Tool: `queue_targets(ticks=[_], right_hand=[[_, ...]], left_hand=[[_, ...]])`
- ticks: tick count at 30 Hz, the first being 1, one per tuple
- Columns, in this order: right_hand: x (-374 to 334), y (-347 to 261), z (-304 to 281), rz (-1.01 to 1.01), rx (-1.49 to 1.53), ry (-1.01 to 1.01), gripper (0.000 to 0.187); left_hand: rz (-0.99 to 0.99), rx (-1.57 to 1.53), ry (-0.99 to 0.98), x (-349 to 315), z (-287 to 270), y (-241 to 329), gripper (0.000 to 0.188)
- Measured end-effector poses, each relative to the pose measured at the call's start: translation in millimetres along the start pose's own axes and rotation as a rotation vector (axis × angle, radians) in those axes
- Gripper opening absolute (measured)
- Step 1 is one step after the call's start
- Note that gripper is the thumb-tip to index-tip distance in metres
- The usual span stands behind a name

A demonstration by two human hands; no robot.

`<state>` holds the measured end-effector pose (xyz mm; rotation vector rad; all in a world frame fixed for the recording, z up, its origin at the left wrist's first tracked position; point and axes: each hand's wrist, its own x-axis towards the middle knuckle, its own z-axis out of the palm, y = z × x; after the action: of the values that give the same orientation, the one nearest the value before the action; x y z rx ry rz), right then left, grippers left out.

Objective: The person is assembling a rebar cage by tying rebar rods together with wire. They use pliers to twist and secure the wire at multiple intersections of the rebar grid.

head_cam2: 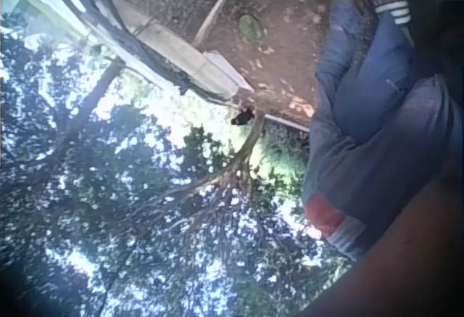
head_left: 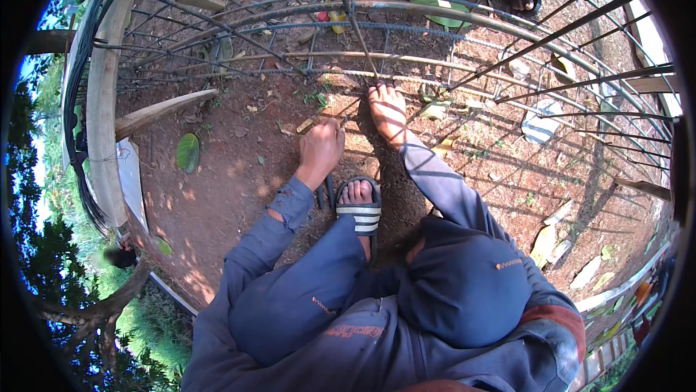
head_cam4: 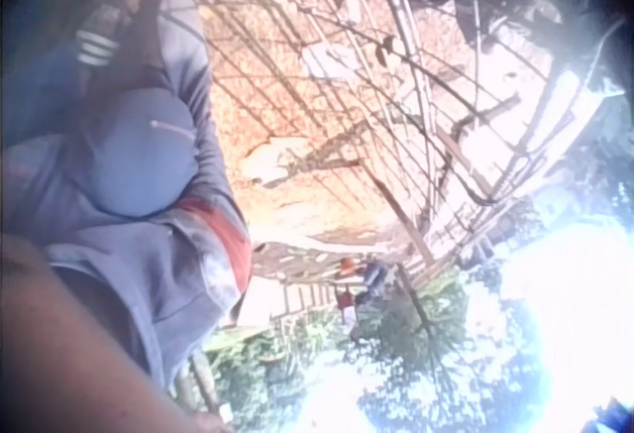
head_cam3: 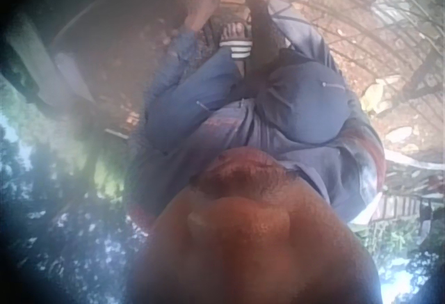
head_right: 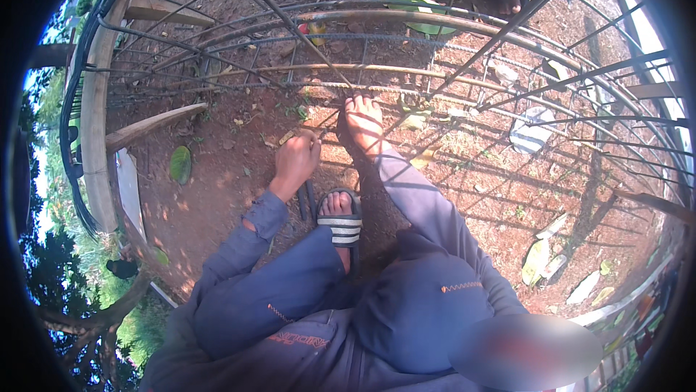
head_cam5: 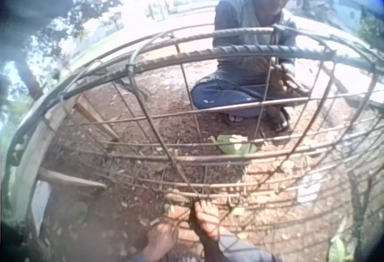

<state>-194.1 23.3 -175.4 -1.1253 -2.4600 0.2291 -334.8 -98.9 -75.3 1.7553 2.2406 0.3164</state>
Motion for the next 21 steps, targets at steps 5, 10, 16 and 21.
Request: queue_targets(ticks=[5, 10, 16, 21], right_hand=[[-4.7, -14.1, -40.9, -0.033, 0.199, -0.136, 0.026], [-34.4, 7.8, -42.3, 0.043, 0.445, -0.079, 0.017], [-48.4, 9.3, -61.8, 0.229, 0.673, -0.270, 0.018], [-42.1, 22.5, -69.9, 0.134, 0.696, -0.307, 0.034]], left_hand=[[0.170, 0.125, 0.148, 3.7, -4.6, -7.8, 0.036], [0.454, 0.240, 0.091, 37.7, -2.0, 31.2, 0.046], [0.540, 0.040, -0.074, 38.7, 32.1, 13.5, 0.021], [0.352, -0.034, -0.180, 32.2, 39.1, 2.9, 0.016]])
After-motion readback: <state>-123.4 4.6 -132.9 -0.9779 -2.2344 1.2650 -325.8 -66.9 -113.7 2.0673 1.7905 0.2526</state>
